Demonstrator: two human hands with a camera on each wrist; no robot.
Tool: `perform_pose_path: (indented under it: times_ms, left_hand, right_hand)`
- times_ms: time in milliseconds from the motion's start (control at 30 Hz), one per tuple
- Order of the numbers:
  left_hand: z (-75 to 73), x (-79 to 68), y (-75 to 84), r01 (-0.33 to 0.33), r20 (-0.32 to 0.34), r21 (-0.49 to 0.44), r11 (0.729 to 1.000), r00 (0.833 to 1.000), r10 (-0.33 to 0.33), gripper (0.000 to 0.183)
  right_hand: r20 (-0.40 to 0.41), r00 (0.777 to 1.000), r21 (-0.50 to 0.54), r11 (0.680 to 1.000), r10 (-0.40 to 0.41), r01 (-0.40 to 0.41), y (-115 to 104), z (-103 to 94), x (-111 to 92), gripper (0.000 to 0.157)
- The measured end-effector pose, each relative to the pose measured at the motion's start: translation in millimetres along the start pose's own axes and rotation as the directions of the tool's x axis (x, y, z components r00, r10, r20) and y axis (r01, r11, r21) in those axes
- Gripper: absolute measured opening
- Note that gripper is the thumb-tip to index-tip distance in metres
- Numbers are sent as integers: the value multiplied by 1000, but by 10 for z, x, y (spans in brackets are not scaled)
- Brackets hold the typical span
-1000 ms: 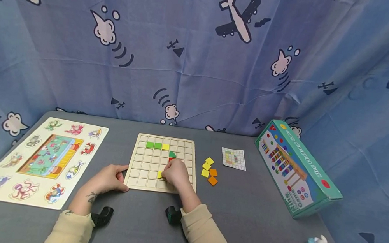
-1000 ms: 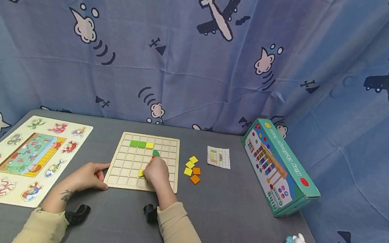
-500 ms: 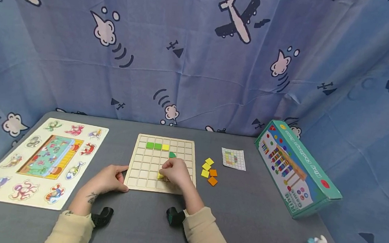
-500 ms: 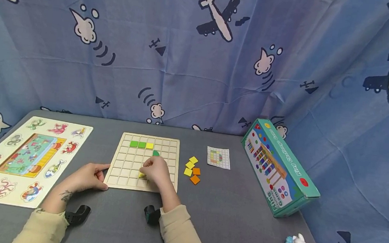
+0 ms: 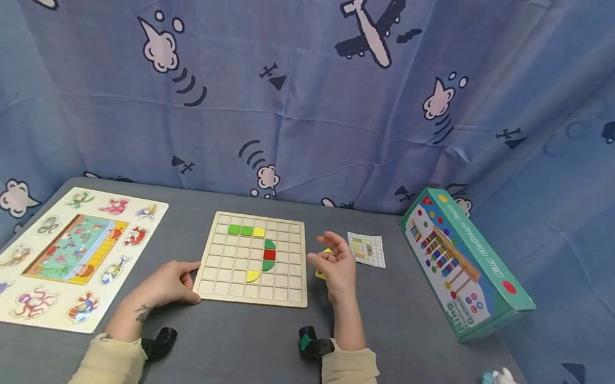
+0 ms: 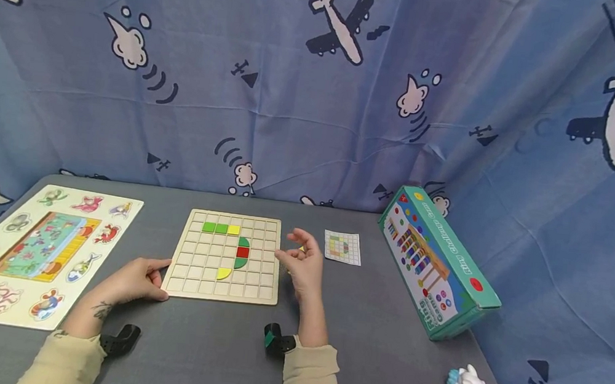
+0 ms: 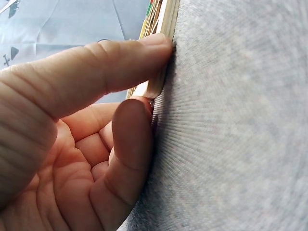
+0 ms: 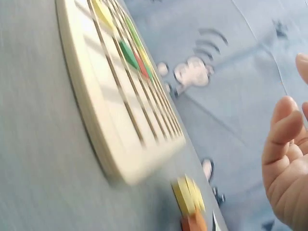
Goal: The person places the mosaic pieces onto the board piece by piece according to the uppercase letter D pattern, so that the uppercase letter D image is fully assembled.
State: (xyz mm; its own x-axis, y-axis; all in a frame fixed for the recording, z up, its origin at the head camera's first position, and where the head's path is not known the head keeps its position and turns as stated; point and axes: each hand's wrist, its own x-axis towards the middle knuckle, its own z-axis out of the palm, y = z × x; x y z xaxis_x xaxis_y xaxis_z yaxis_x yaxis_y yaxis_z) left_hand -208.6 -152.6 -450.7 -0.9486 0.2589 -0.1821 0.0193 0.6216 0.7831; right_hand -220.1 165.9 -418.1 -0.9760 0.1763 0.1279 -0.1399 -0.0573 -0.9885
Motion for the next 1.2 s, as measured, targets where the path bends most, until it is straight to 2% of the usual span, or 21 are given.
perform_pose_path:
  times_ms: [100,200,433,733,800,933,1000,1100,1200]
  left_hand:
    - [2,-5,2,-1,-1,-3,1000,1000,1,75]
    - [2,-6,3,-8,-2,-2,1000,1000,8,74]
    - [-7,-17,1,-20,-3,-3,1000,1000,20,74]
    - [-5,-15,3,-18,-4,-5,1000,1000,18,75]
    - [-5,-13,0,-19,-5,-6,1000,1000,19,74]
    - [-9,-7,-2,-15,-6,-15,1000,1000,15,74]
    - [-11,-6,1,-18,-1,-14,1000,1000,18,74]
    - [-13,-10,10,-13,0,-16,1000,1000,13,75]
    - [-20,-14,13,-17,4,-14,1000,1000,17,75]
  right_hand:
    - [-34,999,-80,996,35,-38,25,-188,23,59]
    - [-57,994,-185,978,88,-97,76,-361,47,63]
    - [-108,980,-408,892,166,-196,199,-567,89,60]
    - [-128,958,-601,748,258,-282,188,-550,56,52]
    - [-144,947,-648,696,286,-308,181,-540,51,46]
    - [-168,929,-749,570,329,-338,163,-524,40,37]
    - [-168,926,-785,521,339,-334,157,-518,33,34]
    - [-157,926,-818,481,343,-317,149,-512,24,29]
    - [-144,930,-829,472,338,-299,144,-510,20,23]
